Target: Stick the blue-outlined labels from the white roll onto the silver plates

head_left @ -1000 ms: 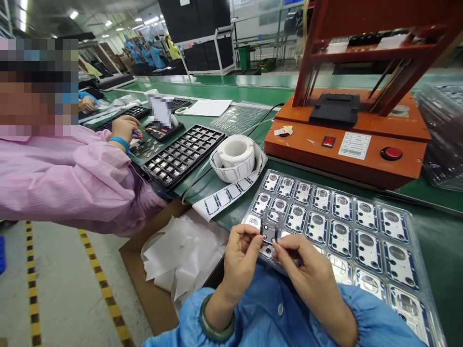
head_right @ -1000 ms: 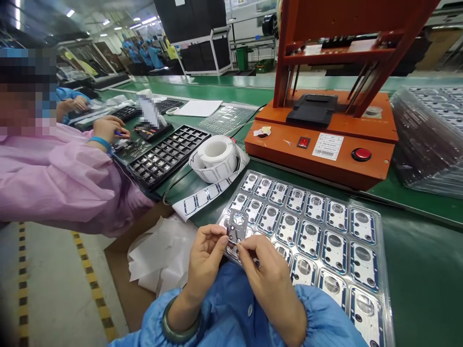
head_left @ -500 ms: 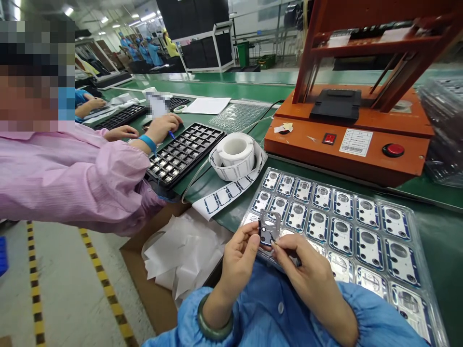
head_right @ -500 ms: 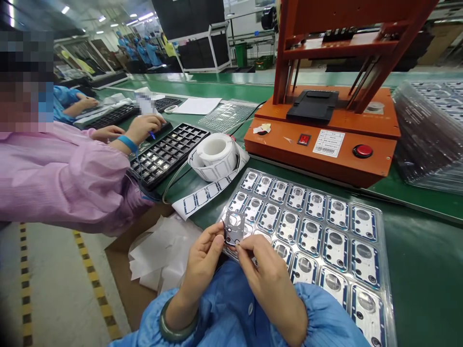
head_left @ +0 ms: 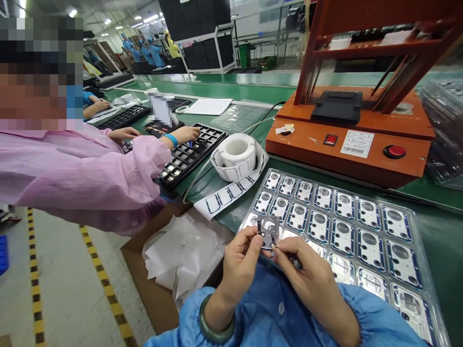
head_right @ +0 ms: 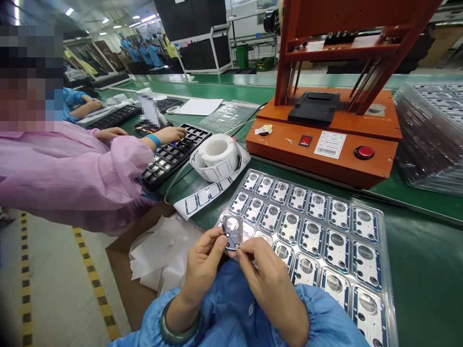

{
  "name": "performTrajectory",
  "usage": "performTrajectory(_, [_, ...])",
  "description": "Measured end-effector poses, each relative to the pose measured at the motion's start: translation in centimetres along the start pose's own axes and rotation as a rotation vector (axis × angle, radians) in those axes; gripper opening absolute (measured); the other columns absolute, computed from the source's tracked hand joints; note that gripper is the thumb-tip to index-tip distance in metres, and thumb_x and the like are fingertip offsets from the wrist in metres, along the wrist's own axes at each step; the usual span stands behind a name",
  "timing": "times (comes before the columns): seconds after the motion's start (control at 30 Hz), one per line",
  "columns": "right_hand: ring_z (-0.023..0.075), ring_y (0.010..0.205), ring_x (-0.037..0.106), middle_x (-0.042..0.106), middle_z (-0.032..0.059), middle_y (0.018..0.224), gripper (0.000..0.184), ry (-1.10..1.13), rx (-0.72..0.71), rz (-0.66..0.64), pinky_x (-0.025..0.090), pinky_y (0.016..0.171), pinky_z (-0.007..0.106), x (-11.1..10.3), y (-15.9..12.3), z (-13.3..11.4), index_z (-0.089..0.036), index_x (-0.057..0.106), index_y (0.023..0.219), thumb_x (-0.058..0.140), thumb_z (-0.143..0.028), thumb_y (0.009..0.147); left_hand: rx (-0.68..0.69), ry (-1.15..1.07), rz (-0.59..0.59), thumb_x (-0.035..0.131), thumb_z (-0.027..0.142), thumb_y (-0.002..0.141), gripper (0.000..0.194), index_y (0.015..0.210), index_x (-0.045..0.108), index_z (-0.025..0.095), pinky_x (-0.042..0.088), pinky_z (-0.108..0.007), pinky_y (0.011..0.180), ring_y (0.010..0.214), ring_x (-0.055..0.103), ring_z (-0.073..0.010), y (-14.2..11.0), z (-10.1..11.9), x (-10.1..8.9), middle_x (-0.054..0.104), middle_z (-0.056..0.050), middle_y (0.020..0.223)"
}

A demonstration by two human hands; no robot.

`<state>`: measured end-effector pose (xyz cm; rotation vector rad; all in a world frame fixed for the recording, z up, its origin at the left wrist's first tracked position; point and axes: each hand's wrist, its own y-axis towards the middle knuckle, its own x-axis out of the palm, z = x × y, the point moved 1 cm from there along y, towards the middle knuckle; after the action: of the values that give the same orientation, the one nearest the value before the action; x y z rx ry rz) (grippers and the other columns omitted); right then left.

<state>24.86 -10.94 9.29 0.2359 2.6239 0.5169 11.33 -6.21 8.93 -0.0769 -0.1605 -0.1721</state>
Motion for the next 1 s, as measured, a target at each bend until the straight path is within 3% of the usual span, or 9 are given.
performTrajectory(0.33, [0.0106,0.073,0.058,0.058,-0.0004,0.082,0.01,0.009,-0.047,-0.014,0.047,0.067,0.02,-0.03,-0.12,0.06,-0.021,0.052,0.09,0.052,-0.011,0.091,0.168,0.121,0.037,0.065,0.028,0.083,0.016,0.095,0.069,0.02,0.053,-0.017,0.069,0.073,0.066,-0.0105,-0.55,-0.88,-0.57,0.071,-0.001,0.082])
performTrajectory(0.5, [0.0111,0.072,0.058,0.058,0.0001,0.081,0.01,-0.015,-0.05,-0.012,0.047,0.065,0.021,-0.08,-0.01,0.14,-0.021,0.053,0.09,0.051,-0.011,0.091,0.136,0.163,0.062,0.062,0.028,0.085,0.017,0.096,0.072,0.019,0.053,-0.019,0.073,0.077,0.068,-0.0128,-0.6,-0.7,-0.5,0.074,-0.002,0.086])
performTrajectory(0.8, [0.0108,0.07,0.058,0.059,-0.0004,0.079,0.011,-0.007,-0.076,-0.006,0.047,0.064,0.02,-0.14,0.14,-0.06,-0.021,0.053,0.088,0.052,-0.01,0.09,0.075,0.098,0.164,0.067,0.035,0.079,0.02,0.082,0.071,0.015,0.053,-0.021,0.062,0.064,0.064,-0.0134,-0.75,-0.7,-0.2,0.072,-0.002,0.07])
performTrajectory(1.0, [0.0114,0.07,0.059,0.058,-0.0006,0.078,0.012,-0.005,-0.082,-0.005,0.048,0.065,0.021,-0.18,0.28,-0.25,-0.021,0.053,0.088,0.051,-0.009,0.09,0.067,0.129,0.091,0.064,0.039,0.081,0.027,0.092,0.071,0.015,0.054,-0.025,0.065,0.068,0.065,-0.0157,-0.67,-0.5,-0.33,0.073,-0.007,0.083])
